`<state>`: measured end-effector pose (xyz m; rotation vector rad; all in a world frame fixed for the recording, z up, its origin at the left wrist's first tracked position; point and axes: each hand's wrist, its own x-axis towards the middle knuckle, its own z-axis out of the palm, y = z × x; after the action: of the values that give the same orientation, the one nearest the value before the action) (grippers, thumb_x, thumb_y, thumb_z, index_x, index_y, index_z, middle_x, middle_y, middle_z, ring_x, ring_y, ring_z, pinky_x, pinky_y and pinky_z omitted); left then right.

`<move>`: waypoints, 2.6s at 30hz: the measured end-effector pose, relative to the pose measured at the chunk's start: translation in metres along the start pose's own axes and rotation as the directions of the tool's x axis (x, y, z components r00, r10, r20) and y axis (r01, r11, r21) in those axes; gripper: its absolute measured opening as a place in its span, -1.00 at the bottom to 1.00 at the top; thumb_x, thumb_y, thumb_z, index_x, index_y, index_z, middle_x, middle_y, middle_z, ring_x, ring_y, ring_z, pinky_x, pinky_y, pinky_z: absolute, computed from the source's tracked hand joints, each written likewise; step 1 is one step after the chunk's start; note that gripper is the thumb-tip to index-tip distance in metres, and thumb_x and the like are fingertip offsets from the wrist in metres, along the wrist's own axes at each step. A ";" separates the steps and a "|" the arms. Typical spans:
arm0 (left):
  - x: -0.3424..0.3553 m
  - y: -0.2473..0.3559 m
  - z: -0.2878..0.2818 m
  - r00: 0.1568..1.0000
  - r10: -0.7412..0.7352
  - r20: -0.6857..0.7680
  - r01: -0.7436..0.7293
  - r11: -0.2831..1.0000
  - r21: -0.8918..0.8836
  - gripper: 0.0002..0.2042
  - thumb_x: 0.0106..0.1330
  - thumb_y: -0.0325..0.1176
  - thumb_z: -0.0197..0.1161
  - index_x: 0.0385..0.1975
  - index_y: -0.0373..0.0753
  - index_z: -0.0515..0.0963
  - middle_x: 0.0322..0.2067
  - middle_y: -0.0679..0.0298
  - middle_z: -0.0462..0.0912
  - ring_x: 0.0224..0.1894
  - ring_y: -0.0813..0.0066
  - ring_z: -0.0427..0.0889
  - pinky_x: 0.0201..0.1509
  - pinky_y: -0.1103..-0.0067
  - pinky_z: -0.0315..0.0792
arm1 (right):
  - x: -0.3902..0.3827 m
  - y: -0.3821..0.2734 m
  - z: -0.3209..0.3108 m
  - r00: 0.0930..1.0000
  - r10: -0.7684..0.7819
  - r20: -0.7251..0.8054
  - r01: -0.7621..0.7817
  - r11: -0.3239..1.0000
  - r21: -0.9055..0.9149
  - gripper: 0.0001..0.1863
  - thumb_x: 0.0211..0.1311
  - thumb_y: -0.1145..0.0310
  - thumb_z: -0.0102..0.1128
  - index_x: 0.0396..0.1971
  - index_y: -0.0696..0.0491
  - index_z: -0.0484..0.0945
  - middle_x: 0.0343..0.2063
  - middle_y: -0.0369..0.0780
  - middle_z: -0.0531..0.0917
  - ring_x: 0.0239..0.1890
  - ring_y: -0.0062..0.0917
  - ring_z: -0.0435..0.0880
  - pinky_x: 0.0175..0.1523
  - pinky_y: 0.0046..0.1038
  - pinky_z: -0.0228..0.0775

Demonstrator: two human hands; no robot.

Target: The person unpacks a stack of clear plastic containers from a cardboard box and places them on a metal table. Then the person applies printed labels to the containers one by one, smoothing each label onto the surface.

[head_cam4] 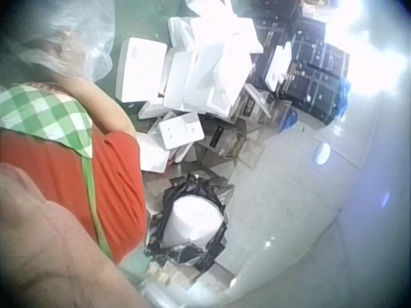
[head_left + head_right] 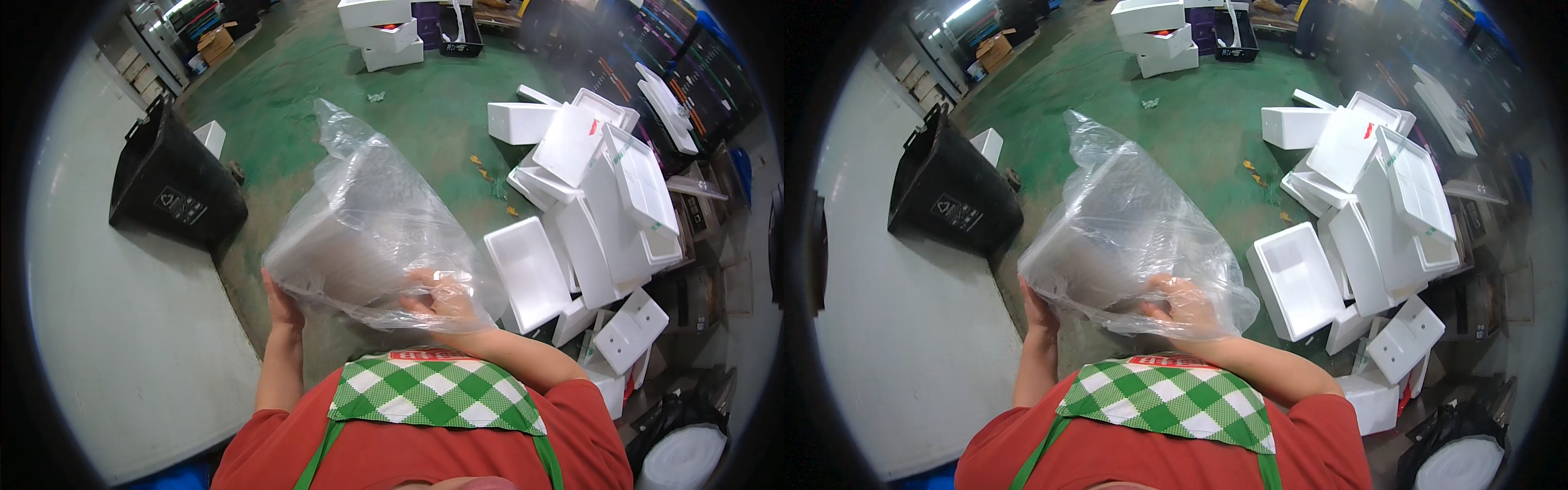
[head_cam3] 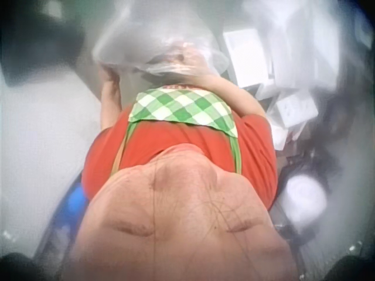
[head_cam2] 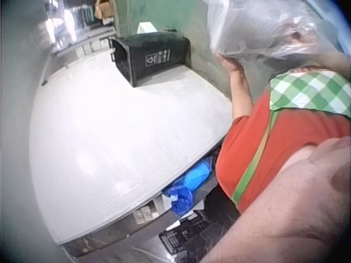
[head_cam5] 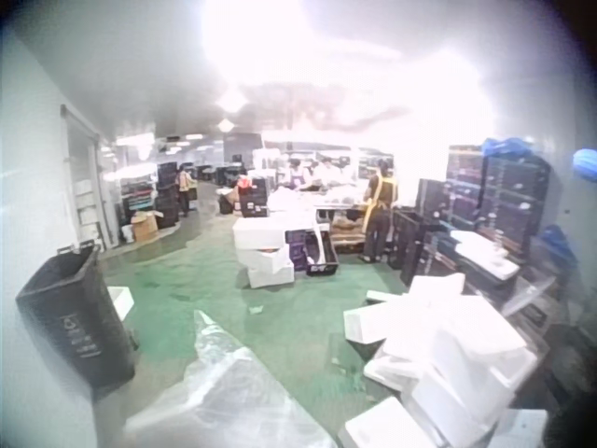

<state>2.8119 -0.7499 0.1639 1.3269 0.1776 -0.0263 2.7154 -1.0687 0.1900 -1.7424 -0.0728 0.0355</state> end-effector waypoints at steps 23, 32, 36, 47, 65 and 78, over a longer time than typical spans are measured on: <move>0.528 -0.033 0.296 0.994 -0.095 -0.059 0.079 0.970 -0.230 -0.27 0.47 0.31 -0.31 0.36 -0.16 0.30 0.27 0.25 0.43 0.28 0.20 0.41 0.36 0.26 0.29 | 0.542 0.105 -0.270 0.984 -0.162 -0.079 0.152 0.981 -0.122 -0.63 0.18 0.30 0.31 -0.01 0.01 0.56 -0.18 -0.07 0.65 -0.05 -0.12 0.58 0.07 -0.19 0.40; 0.766 -0.046 0.441 0.949 -0.220 0.226 0.249 0.962 -0.109 -0.21 0.45 0.37 -0.29 0.37 -0.21 0.26 0.31 0.22 0.39 0.33 0.24 0.35 0.40 0.30 0.24 | 0.700 0.117 -0.395 0.987 0.047 -0.155 -0.070 0.986 -0.148 -0.61 0.21 0.27 0.32 0.02 0.04 0.54 -0.06 -0.07 0.61 0.02 -0.13 0.55 0.13 -0.20 0.37; 0.857 -0.089 0.516 0.932 -0.197 0.304 0.245 0.961 -0.128 -0.23 0.45 0.36 -0.26 0.37 -0.21 0.26 0.31 0.21 0.39 0.33 0.24 0.35 0.40 0.28 0.23 | 0.779 0.155 -0.460 0.990 -0.012 -0.142 -0.008 0.991 -0.137 -0.62 0.23 0.25 0.31 0.01 0.03 0.55 -0.13 -0.08 0.61 0.01 -0.12 0.56 0.11 -0.19 0.38; 1.032 -0.096 0.676 0.980 -0.007 0.197 0.043 0.983 -0.180 -0.37 0.46 0.16 0.01 0.35 -0.16 0.26 0.28 0.23 0.41 0.32 0.27 0.37 0.38 0.27 0.27 | 1.026 0.218 -0.645 0.987 -0.057 -0.154 0.051 0.998 -0.038 -0.64 0.30 0.27 0.32 0.02 0.11 0.56 -0.12 -0.10 0.62 -0.09 -0.32 0.63 0.04 -0.31 0.48; 1.436 0.008 1.022 0.774 0.569 0.276 -0.587 0.809 -0.022 -0.30 0.32 0.10 0.24 0.27 -0.29 0.25 0.14 0.23 0.45 0.17 0.43 0.44 0.28 0.44 0.31 | 1.433 0.243 -0.878 0.792 -0.101 -0.602 0.250 0.953 0.169 -0.72 0.45 0.24 0.18 -0.05 0.13 0.55 -0.26 -0.33 0.64 -0.23 -0.68 0.53 -0.05 -0.56 0.41; 1.653 0.145 1.280 0.486 0.576 0.657 -0.851 0.484 0.204 -0.68 0.44 -0.30 0.12 0.10 -0.31 0.48 -0.11 0.41 0.55 -0.08 0.63 0.45 -0.02 0.65 0.30 | 1.875 0.322 -1.011 0.963 0.079 -0.257 0.199 0.435 0.878 -0.58 0.51 0.13 -0.04 0.16 0.11 0.48 0.02 -0.21 0.62 0.05 -0.45 0.60 0.14 -0.38 0.42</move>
<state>4.6060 -1.8155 0.3599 1.7913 -0.9824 0.3576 4.6610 -1.9882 0.0789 -0.6106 0.0783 -0.1900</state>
